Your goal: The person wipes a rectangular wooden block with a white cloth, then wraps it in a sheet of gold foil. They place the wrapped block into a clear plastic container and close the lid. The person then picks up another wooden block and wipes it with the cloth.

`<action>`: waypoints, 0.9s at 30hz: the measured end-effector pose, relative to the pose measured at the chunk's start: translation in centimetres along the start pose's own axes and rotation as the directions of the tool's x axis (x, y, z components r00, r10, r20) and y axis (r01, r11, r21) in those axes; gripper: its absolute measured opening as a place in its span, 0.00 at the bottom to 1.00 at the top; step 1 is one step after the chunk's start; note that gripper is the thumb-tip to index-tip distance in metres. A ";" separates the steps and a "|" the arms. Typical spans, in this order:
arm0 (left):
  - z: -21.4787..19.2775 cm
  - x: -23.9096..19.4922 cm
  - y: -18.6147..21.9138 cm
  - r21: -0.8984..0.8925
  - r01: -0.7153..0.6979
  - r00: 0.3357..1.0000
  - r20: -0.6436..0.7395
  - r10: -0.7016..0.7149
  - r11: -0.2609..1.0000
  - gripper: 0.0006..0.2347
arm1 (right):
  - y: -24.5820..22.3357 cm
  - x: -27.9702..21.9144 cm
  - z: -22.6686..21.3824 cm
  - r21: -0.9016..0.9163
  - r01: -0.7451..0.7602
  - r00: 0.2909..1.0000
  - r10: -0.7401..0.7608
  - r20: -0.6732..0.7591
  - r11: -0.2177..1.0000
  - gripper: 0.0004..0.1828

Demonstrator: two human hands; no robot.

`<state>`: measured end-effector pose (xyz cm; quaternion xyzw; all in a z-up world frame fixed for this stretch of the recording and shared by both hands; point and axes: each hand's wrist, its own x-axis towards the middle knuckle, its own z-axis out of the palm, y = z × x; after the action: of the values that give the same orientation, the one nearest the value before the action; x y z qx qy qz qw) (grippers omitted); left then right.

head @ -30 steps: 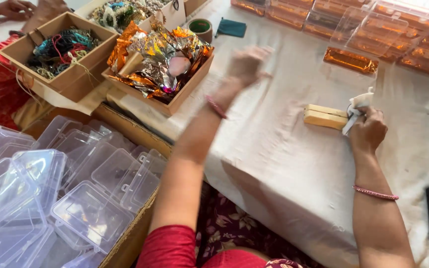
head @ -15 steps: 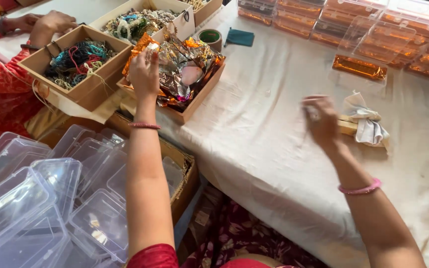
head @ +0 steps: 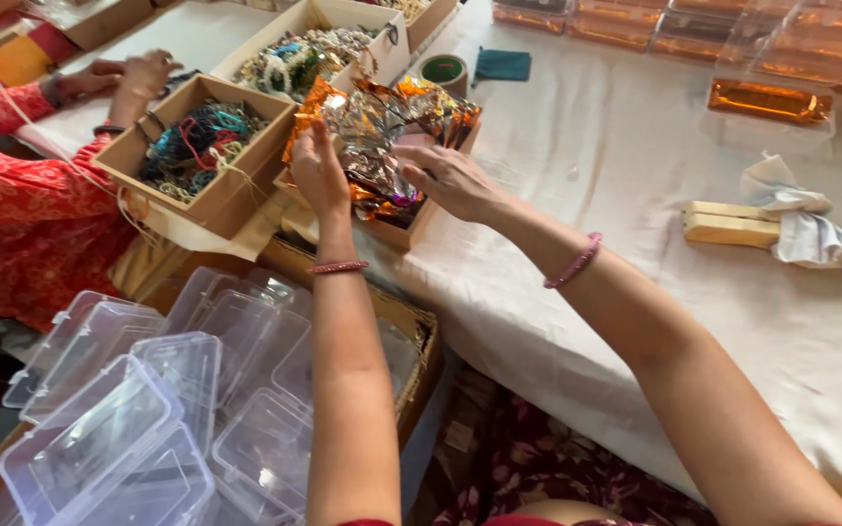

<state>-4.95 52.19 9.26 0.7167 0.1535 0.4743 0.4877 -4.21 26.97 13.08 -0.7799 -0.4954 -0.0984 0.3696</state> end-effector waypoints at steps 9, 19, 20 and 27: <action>-0.8 -1.2 3.2 0.115 -0.018 0.982 0.188 -0.004 0.993 0.38 | -0.9 5.6 3.6 0.344 -0.620 0.784 0.548 0.291 0.705 0.38; -1.6 -1.9 5.3 0.092 -0.240 0.910 0.368 0.191 0.966 0.53 | 1.1 4.9 1.7 0.757 -0.406 0.859 0.498 0.124 0.512 0.19; -1.1 -1.9 5.0 0.226 -0.298 0.904 0.378 0.199 0.927 0.55 | 1.2 4.5 1.4 0.709 -0.360 0.879 0.475 0.040 0.606 0.16; 0.5 -1.7 3.7 0.639 -0.302 0.912 0.409 0.020 0.708 0.57 | 0.5 3.1 -0.1 0.448 -0.204 0.907 0.339 -0.248 0.871 0.14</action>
<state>-6.32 49.00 11.48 0.9330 0.1588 0.2795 0.1615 -2.26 28.97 14.58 -0.7206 -0.3225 -0.0626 0.6106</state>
